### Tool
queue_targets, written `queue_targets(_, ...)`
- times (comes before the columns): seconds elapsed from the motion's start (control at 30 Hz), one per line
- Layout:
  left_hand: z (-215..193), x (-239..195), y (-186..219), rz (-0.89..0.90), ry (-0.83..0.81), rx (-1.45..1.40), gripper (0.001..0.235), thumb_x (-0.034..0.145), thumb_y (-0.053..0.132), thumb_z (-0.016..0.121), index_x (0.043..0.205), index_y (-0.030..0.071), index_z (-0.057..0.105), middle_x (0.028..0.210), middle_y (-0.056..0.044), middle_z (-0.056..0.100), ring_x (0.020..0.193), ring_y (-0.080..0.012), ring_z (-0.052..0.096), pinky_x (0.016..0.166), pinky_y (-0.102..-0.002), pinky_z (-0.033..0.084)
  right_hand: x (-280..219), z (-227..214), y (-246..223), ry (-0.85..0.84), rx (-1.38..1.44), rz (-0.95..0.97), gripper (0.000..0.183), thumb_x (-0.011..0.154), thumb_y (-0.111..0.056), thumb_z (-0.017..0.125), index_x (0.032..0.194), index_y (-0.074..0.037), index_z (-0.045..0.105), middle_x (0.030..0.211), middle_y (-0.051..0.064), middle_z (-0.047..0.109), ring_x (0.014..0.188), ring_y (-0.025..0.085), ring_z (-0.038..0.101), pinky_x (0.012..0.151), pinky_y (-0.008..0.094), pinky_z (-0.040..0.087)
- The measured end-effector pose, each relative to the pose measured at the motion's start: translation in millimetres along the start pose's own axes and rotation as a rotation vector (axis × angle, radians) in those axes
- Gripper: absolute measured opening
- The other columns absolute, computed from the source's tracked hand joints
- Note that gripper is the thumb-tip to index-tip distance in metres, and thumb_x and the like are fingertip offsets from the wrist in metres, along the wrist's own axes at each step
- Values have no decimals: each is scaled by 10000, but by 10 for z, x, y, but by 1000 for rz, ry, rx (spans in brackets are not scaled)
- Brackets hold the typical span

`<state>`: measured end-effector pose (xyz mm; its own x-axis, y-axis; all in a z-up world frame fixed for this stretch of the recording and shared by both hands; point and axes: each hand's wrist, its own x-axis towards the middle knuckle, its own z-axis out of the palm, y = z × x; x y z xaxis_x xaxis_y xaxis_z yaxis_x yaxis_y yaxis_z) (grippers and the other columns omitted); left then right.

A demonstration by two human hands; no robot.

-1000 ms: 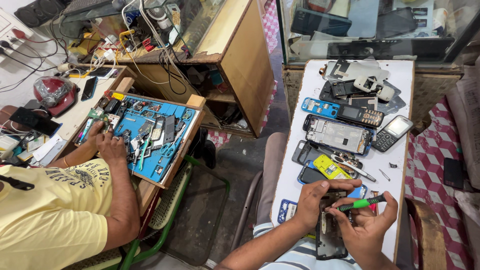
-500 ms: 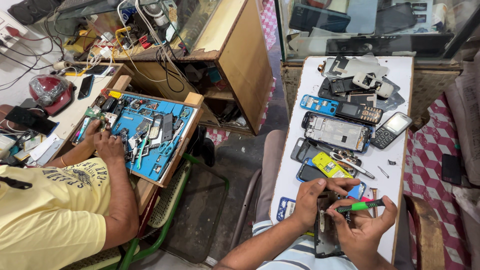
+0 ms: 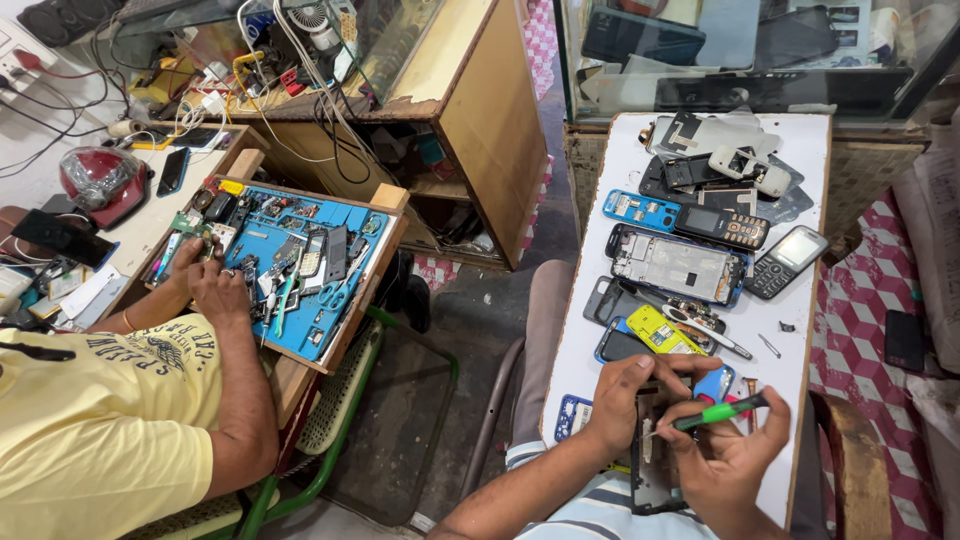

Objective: The person uses a screwdriver to remove screws from a disassembled mobile phone chassis, then repositions the device and continues unscrewing internal components. The workspace contains multiple disassembled phones and tools on a cluttered table.

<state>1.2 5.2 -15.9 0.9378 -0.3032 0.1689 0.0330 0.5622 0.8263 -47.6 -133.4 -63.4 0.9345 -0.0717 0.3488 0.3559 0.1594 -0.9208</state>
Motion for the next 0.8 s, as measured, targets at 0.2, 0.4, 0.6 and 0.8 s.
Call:
queue_targets(0.2, 21, 3, 38, -32, -76, -28, 556, 1134, 414, 406, 1081, -73, 671, 1428, -317, 594, 1354, -382, 585, 1208, -471, 454, 12, -60, -3, 113, -123, 7, 987, 937, 53, 638, 1609, -216, -32, 1104, 190, 590, 889, 179, 660, 851, 296, 568)
queue_targets(0.4, 55, -13, 67, -29, -89, 5, 584, 1154, 430, 391, 1152, -87, 662, 1397, -319, 583, 1352, -368, 568, 1231, -466, 439, -29, -62, 61, 100, -147, -6, 985, 949, 44, 650, 1606, -231, -31, 1059, 177, 613, 884, 180, 674, 843, 284, 565)
queue_targets(0.6, 27, -53, -18, -118, -38, -174, 548, 1173, 381, 396, 1146, -103, 652, 1424, -282, 567, 1311, -377, 560, 1157, -504, 444, -16, -37, 51, 76, -144, -42, 985, 1007, 56, 685, 1631, -252, -12, 1095, 174, 571, 847, 180, 676, 833, 299, 573)
queue_targets(0.8, -105, -112, -96, 5, -45, -27, 543, 1251, 308, 338, 1166, -125, 654, 1420, -252, 586, 1364, -302, 502, 1289, -416, 350, 40, 31, -137, 26, -288, -63, 1005, 1037, 152, 656, 1628, -292, -26, 1342, 330, 491, 884, 305, 656, 844, 361, 574)
